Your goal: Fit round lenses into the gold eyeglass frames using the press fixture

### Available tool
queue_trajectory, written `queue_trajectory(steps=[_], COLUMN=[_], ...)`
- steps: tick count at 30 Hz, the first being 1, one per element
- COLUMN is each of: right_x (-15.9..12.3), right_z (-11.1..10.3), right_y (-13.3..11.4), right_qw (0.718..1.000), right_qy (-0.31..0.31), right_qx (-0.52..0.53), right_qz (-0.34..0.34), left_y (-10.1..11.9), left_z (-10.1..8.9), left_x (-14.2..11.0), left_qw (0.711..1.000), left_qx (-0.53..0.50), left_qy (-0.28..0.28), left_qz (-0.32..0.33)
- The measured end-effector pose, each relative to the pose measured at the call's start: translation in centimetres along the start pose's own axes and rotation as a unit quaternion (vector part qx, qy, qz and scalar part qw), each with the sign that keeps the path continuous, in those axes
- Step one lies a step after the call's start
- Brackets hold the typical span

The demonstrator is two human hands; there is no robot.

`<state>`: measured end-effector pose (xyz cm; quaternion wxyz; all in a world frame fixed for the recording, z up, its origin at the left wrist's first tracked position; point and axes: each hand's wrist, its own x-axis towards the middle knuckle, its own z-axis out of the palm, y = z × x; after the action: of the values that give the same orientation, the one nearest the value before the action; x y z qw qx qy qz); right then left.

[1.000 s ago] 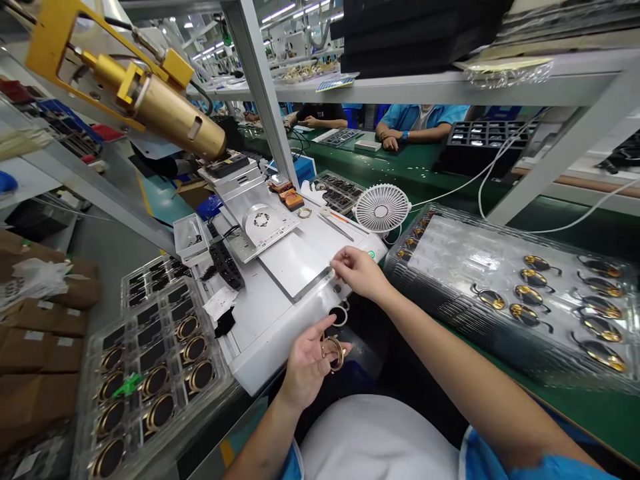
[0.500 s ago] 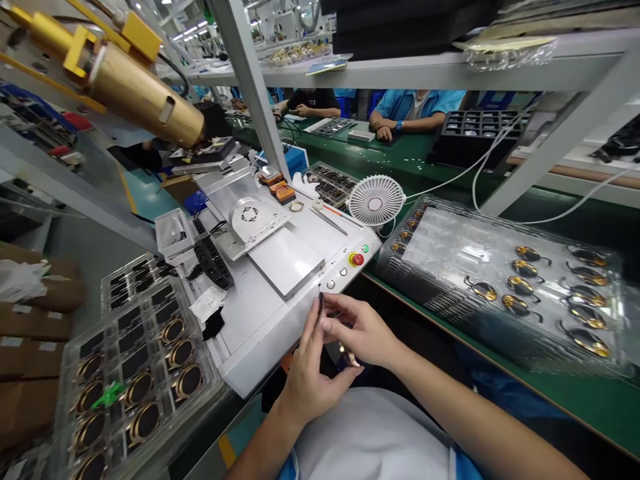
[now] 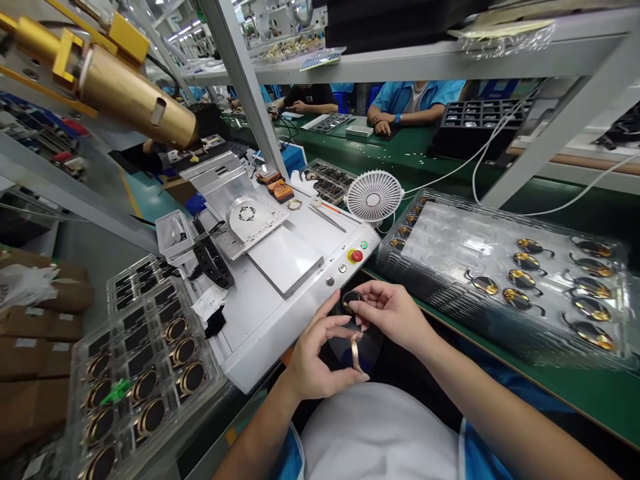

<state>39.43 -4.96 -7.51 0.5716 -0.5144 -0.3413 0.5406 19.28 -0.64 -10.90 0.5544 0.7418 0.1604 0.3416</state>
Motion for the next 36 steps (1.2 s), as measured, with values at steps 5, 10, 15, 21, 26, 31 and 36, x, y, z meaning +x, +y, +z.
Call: queue_trajectory(steps=[5, 10, 15, 21, 26, 31, 36], right_x=[0.5, 0.6, 0.3, -0.3, -1.2, -1.6, -1.6], right_z=[-0.2, 0.4, 0.4, 0.3, 2.4, 3.9, 4.4], right_y=[0.2, 0.4, 0.2, 0.1, 0.6, 0.6, 0.5], right_qw=[0.998, 0.998, 0.998, 0.993, 0.983, 0.994, 0.999], right_qy=[-0.038, -0.017, -0.004, -0.067, -0.058, -0.005, 0.001], right_qx=[0.041, 0.062, 0.056, 0.053, 0.115, 0.07, 0.018], right_qz=[0.027, 0.015, 0.004, 0.083, 0.133, 0.08, 0.043], left_y=[0.4, 0.1, -0.3, -1.6, -2.6, -2.8, -3.0], left_z=[0.1, 0.4, 0.4, 0.2, 0.5, 0.5, 0.3], left_x=[0.0, 0.0, -0.4, -0.2, -0.3, -0.4, -0.7], left_qw=[0.994, 0.988, 1.0, 0.966, 0.957, 0.96, 0.965], left_qx=[0.104, 0.142, 0.003, -0.205, -0.227, -0.223, -0.186], left_qy=[-0.024, -0.032, 0.02, 0.151, 0.17, 0.166, 0.181], left_qz=[0.018, 0.048, 0.024, -0.034, -0.06, -0.021, -0.022])
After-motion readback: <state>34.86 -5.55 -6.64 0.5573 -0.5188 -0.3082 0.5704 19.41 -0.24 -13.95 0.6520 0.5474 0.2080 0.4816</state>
